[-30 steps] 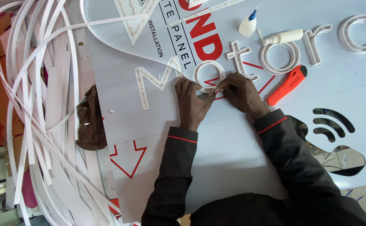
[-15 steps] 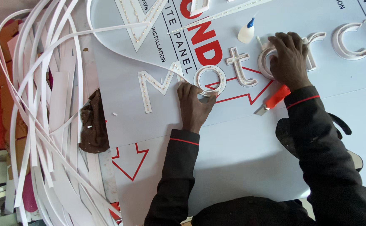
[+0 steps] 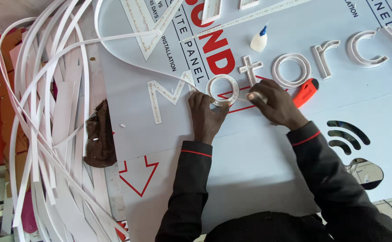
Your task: The person assembles illuminated sign letters by applying glue to the edges of white plastic letter frames and attaching flexible LED strips. They work on a large white panel, handling letters such as 'M', 'O', and 'T' to form the word 'Motorcy'.
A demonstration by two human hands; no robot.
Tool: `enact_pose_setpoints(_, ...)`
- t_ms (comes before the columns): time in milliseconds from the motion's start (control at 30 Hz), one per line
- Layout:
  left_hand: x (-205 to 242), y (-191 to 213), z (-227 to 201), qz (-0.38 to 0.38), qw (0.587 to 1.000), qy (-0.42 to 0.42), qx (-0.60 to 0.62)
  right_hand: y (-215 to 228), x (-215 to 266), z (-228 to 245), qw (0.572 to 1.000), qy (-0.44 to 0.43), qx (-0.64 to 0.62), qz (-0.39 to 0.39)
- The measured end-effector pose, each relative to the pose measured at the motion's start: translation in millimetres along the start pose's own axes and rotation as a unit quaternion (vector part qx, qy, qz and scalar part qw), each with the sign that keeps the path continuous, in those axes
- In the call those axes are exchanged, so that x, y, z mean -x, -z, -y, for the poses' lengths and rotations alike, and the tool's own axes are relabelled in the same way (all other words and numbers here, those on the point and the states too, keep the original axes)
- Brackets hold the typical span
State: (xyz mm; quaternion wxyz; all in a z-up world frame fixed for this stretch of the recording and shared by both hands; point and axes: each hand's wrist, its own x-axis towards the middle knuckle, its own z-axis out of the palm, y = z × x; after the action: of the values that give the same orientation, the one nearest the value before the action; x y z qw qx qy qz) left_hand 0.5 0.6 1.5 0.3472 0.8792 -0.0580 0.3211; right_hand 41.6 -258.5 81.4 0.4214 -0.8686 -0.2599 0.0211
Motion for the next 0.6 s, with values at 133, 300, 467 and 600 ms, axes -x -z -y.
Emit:
enact_pose_setpoints(133,-2.8,2.5,-2.8,0.0,1.0,-0.003,-0.004,-20.6,-0.3,16.1,0.998,-0.03,0.055,0.017)
enact_pose_setpoints(300,-1.9,1.7,-2.8,-0.008,1.0,-0.009,0.009,-42.7,1.3,1.4,0.982,-0.027,0.16,-0.093)
enact_pose_setpoints(467,-0.3,3.4,-2.5,0.0,1.0,0.0,0.022,-25.4,-26.2,41.4,0.99,-0.084,0.109,-0.014)
enact_pose_setpoints(600,-0.5,1.0,-1.3,-0.019,1.0,-0.015,0.012,-48.4,-43.3,24.3,0.983,-0.082,0.165,0.023)
